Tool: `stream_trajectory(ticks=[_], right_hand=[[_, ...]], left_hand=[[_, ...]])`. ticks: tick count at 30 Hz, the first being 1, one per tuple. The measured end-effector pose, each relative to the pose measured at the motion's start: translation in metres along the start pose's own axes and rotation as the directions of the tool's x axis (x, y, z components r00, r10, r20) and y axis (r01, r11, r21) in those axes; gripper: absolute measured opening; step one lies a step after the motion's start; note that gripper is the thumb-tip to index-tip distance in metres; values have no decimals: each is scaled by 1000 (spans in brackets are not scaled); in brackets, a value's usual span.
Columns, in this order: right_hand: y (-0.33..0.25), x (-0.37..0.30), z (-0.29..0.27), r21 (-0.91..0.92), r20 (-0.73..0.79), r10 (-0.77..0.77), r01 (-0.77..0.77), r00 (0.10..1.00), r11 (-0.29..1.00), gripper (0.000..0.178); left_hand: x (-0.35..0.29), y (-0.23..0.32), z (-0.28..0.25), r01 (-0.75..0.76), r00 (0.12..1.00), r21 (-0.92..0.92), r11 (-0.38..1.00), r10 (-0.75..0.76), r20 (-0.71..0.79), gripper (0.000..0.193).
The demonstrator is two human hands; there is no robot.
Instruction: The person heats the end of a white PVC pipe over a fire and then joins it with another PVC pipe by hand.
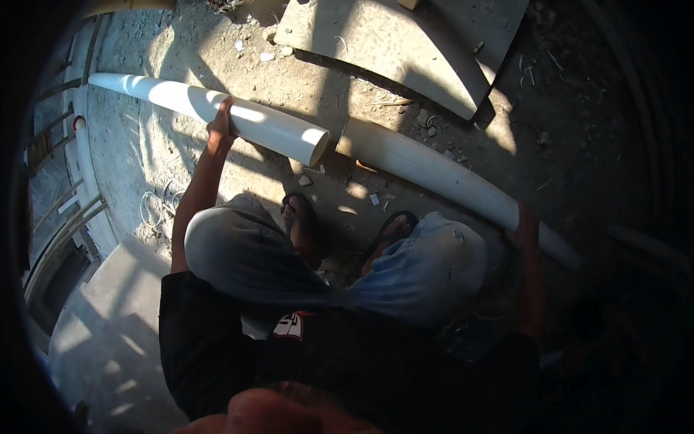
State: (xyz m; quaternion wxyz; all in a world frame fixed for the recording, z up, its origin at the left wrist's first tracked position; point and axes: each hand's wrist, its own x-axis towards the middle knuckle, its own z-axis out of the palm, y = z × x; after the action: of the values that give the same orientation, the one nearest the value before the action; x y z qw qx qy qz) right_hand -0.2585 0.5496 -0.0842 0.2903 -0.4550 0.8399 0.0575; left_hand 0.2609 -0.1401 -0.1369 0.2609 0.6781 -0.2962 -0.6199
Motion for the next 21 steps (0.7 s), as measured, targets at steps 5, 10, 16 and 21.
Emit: stream_trajectory(ticks=[5, 10, 16, 21], right_hand=[[-6, 1, 4, -17, -31, -19, 19, 999, 1000, 98], [-8, -1, 12, -21, -27, -4, 4, 1000, 1000, 100], [-49, 13, -4, -62, 0, -89, 89, 996, 994, 103], [-78, 19, -10, 63, 62, -136, 132, 989, 989, 106]], left_hand=[[12, -3, 4, -51, 999, -17, 999, 51, 7, 69], [5, 2, 12, -3, 1000, 69, 998, 3, -5, 69], [-2, 12, 4, 114, 976, 251, 961, -155, 151, 59], [9, 9, 2, 59, 991, 135, 989, -74, 108, 70]])
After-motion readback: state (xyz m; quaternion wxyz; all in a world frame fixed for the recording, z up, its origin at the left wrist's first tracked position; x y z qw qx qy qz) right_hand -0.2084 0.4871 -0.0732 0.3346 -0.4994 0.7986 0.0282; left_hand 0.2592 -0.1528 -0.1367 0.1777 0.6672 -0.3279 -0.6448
